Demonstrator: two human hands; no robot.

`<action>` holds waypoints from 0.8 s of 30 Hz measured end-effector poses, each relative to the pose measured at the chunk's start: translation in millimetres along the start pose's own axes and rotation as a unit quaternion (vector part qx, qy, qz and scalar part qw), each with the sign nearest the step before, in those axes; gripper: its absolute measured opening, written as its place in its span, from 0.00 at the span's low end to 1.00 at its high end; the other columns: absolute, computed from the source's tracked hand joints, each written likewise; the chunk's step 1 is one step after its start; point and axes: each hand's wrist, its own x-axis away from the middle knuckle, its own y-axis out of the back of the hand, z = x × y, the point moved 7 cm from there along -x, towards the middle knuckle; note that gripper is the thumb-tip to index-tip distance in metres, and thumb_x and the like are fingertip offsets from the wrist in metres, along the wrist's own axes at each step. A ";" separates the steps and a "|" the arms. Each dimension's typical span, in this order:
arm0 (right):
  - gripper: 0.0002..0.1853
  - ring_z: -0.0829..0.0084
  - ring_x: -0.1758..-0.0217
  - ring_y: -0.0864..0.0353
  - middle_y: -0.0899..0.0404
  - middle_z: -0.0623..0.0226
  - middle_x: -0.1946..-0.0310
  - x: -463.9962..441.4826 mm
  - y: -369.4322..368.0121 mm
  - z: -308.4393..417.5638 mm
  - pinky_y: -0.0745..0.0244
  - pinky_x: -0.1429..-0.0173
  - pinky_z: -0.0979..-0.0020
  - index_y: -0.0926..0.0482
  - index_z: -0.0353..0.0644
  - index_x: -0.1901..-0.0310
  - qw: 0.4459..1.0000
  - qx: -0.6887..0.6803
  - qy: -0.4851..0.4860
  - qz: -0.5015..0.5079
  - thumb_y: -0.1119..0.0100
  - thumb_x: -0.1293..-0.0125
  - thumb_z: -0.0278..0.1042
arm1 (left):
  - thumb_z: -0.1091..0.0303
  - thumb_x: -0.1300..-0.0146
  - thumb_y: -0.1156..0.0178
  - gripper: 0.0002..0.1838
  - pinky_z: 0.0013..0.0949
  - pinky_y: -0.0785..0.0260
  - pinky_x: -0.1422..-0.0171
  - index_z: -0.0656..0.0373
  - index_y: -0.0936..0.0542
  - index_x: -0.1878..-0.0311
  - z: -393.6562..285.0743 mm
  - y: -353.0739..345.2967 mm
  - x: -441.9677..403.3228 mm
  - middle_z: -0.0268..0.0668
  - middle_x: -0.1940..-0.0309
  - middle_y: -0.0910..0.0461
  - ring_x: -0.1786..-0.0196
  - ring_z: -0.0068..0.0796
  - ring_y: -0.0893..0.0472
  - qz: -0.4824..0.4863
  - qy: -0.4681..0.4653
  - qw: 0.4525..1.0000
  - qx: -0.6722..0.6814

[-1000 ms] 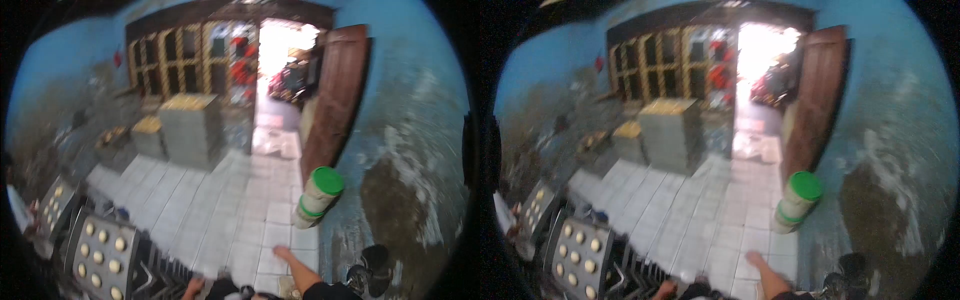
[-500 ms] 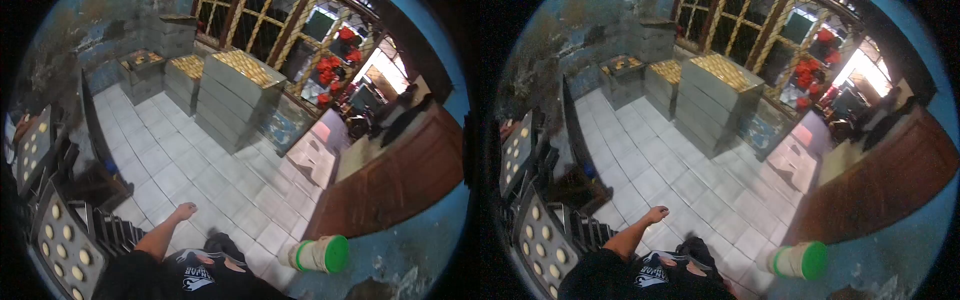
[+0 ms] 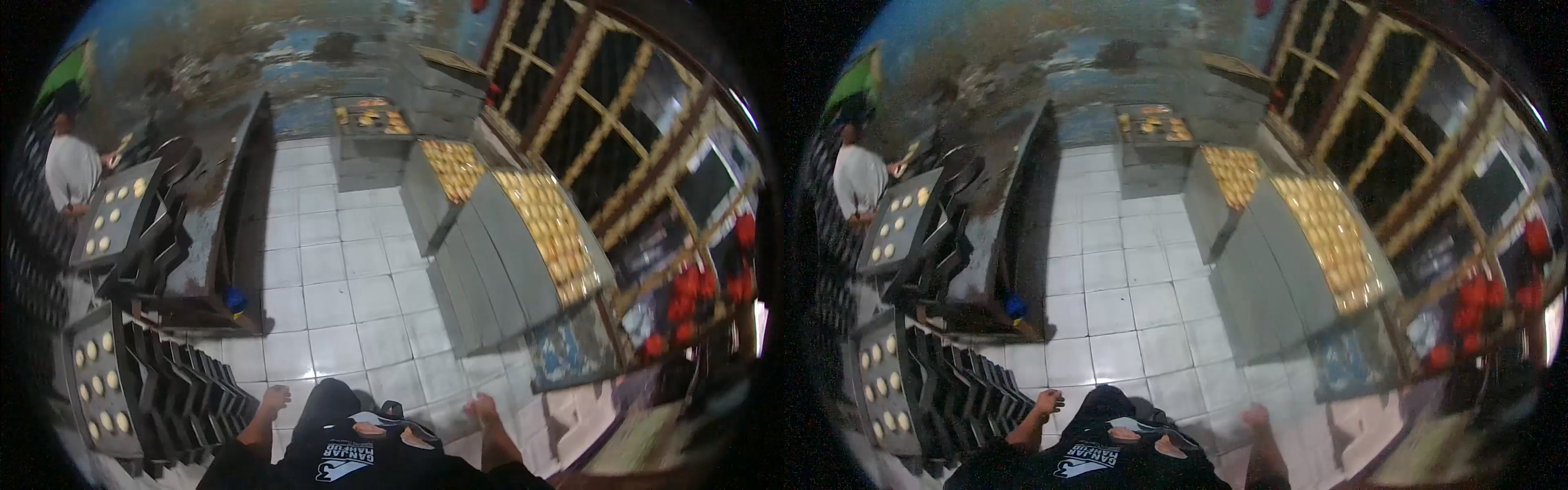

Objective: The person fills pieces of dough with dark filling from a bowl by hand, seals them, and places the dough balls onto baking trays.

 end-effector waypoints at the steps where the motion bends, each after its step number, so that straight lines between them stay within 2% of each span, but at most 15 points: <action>1: 0.14 0.68 0.55 0.16 0.14 0.68 0.65 -50.2 57.0 21.3 0.23 0.43 0.62 0.15 0.48 0.58 0.999 -0.042 -0.020 -0.018 0.43 0.29 0.48 | 0.57 0.30 0.38 0.17 0.35 0.26 0.64 0.61 0.19 0.49 0.6 -4.0 -7.5 0.37 0.63 0.17 0.64 0.32 0.17 -0.021 0.008 1.000 -0.004; 3: 0.13 0.67 0.53 0.16 0.15 0.66 0.61 -153.6 148.5 75.5 0.23 0.43 0.62 0.16 0.46 0.54 0.993 -0.105 -0.001 -0.062 0.43 0.29 0.45 | 0.56 0.30 0.40 0.19 0.35 0.25 0.62 0.62 0.19 0.47 7.5 -10.8 -29.4 0.39 0.60 0.16 0.63 0.33 0.16 -0.051 0.035 0.998 -0.009; 5: 0.13 0.67 0.51 0.17 0.15 0.64 0.58 -255.3 187.8 123.7 0.23 0.43 0.61 0.17 0.44 0.50 0.986 -0.142 0.034 -0.081 0.42 0.28 0.41 | 0.52 0.29 0.43 0.21 0.37 0.24 0.63 0.62 0.19 0.47 16.0 -28.1 -46.9 0.40 0.58 0.15 0.63 0.34 0.16 -0.036 0.098 0.994 -0.039; 8: 0.15 0.66 0.49 0.17 0.15 0.62 0.53 -387.5 157.7 141.9 0.23 0.42 0.61 0.18 0.41 0.45 0.986 -0.113 0.110 -0.061 0.42 0.28 0.36 | 0.50 0.28 0.44 0.22 0.38 0.24 0.64 0.60 0.18 0.48 -2.2 -48.9 -84.5 0.39 0.59 0.14 0.63 0.32 0.15 -0.032 0.130 0.986 -0.095; 9: 0.14 0.65 0.48 0.17 0.15 0.62 0.52 -396.9 152.6 177.5 0.23 0.41 0.60 0.18 0.41 0.46 0.991 -0.100 0.080 -0.047 0.42 0.28 0.37 | 0.49 0.28 0.44 0.22 0.38 0.24 0.65 0.59 0.18 0.48 -10.4 -54.3 -101.6 0.38 0.60 0.14 0.63 0.31 0.15 -0.035 0.136 0.983 -0.116; 10: 0.13 0.64 0.48 0.17 0.14 0.62 0.52 -402.8 149.4 217.8 0.24 0.39 0.60 0.17 0.41 0.48 0.994 -0.087 0.049 -0.033 0.43 0.27 0.37 | 0.52 0.28 0.44 0.18 0.42 0.24 0.61 0.57 0.17 0.51 -32.9 -69.3 -151.6 0.41 0.60 0.14 0.61 0.35 0.15 0.027 -0.110 0.935 -0.336; 11: 0.12 0.62 0.49 0.17 0.14 0.61 0.52 -401.0 129.4 235.9 0.24 0.39 0.60 0.17 0.41 0.50 0.994 -0.109 -0.008 -0.015 0.43 0.27 0.36 | 0.55 0.28 0.44 0.15 0.45 0.24 0.57 0.55 0.15 0.54 -78.2 -84.1 -162.2 0.45 0.60 0.14 0.59 0.39 0.15 -0.037 -0.356 0.769 -0.529; 12: 0.14 0.57 0.52 0.17 0.14 0.59 0.55 -437.8 73.0 221.8 0.23 0.44 0.57 0.17 0.40 0.50 0.996 -0.004 0.067 0.058 0.42 0.29 0.40 | 0.55 0.29 0.46 0.16 0.48 0.25 0.52 0.54 0.14 0.56 -74.9 -74.7 -206.8 0.47 0.60 0.14 0.56 0.44 0.15 0.023 -0.223 0.845 -0.485; 13: 0.17 0.52 0.54 0.17 0.13 0.57 0.58 -470.1 19.8 210.6 0.23 0.49 0.55 0.17 0.39 0.51 0.977 0.088 0.155 0.116 0.41 0.30 0.44 | 0.51 0.28 0.51 0.20 0.50 0.26 0.50 0.54 0.14 0.55 -104.8 -74.0 -247.4 0.44 0.62 0.13 0.54 0.48 0.15 0.001 -0.105 0.888 -0.448; 14: 0.16 0.53 0.55 0.17 0.13 0.57 0.59 -445.5 5.8 260.3 0.23 0.50 0.55 0.17 0.39 0.52 0.971 0.072 0.136 0.181 0.41 0.30 0.44 | 0.52 0.37 0.40 0.20 0.51 0.24 0.55 0.57 0.16 0.50 -157.8 -75.4 -266.9 0.45 0.60 0.14 0.58 0.48 0.15 0.051 -0.249 0.813 -0.524; 15: 0.16 0.54 0.56 0.17 0.13 0.58 0.60 -435.6 -6.0 303.2 0.23 0.51 0.56 0.17 0.39 0.53 0.968 0.044 0.104 0.226 0.41 0.30 0.44 | 0.45 0.26 0.56 0.27 0.52 0.27 0.43 0.57 0.15 0.55 -191.5 -71.2 -299.1 0.49 0.56 0.14 0.52 0.52 0.16 0.022 -0.091 0.899 -0.428; 16: 0.15 0.55 0.58 0.18 0.14 0.58 0.61 -442.0 -11.6 337.7 0.24 0.53 0.57 0.17 0.40 0.54 0.963 0.027 0.089 0.254 0.41 0.30 0.44 | 0.45 0.27 0.53 0.27 0.51 0.27 0.41 0.59 0.15 0.54 -294.4 -58.6 -245.6 0.50 0.53 0.14 0.49 0.52 0.17 -0.094 -0.099 0.952 -0.275; 19: 0.14 0.59 0.61 0.18 0.15 0.59 0.64 -497.5 -13.7 432.4 0.25 0.56 0.58 0.17 0.40 0.58 0.950 0.000 0.079 0.303 0.41 0.30 0.43 | 0.47 0.31 0.44 0.26 0.44 0.28 0.35 0.59 0.17 0.43 -407.0 -33.0 -299.8 0.49 0.46 0.16 0.42 0.50 0.19 -0.155 -0.177 0.965 -0.115; 20: 0.13 0.60 0.62 0.19 0.15 0.60 0.65 -524.5 -15.2 462.4 0.25 0.57 0.59 0.17 0.40 0.59 0.946 -0.002 0.084 0.314 0.41 0.30 0.43 | 0.50 0.29 0.40 0.25 0.37 0.24 0.46 0.63 0.19 0.42 -436.3 -22.6 -313.1 0.43 0.54 0.14 0.53 0.31 0.15 -0.167 -0.212 0.962 -0.039; 24: 0.13 0.64 0.66 0.20 0.16 0.62 0.68 -653.2 -15.7 575.1 0.26 0.62 0.61 0.18 0.41 0.63 0.935 -0.003 0.120 0.333 0.40 0.31 0.42 | 0.50 0.29 0.41 0.26 0.40 0.26 0.38 0.62 0.20 0.39 -556.6 16.6 -289.8 0.47 0.46 0.15 0.44 0.42 0.16 -0.273 -0.214 0.934 -0.082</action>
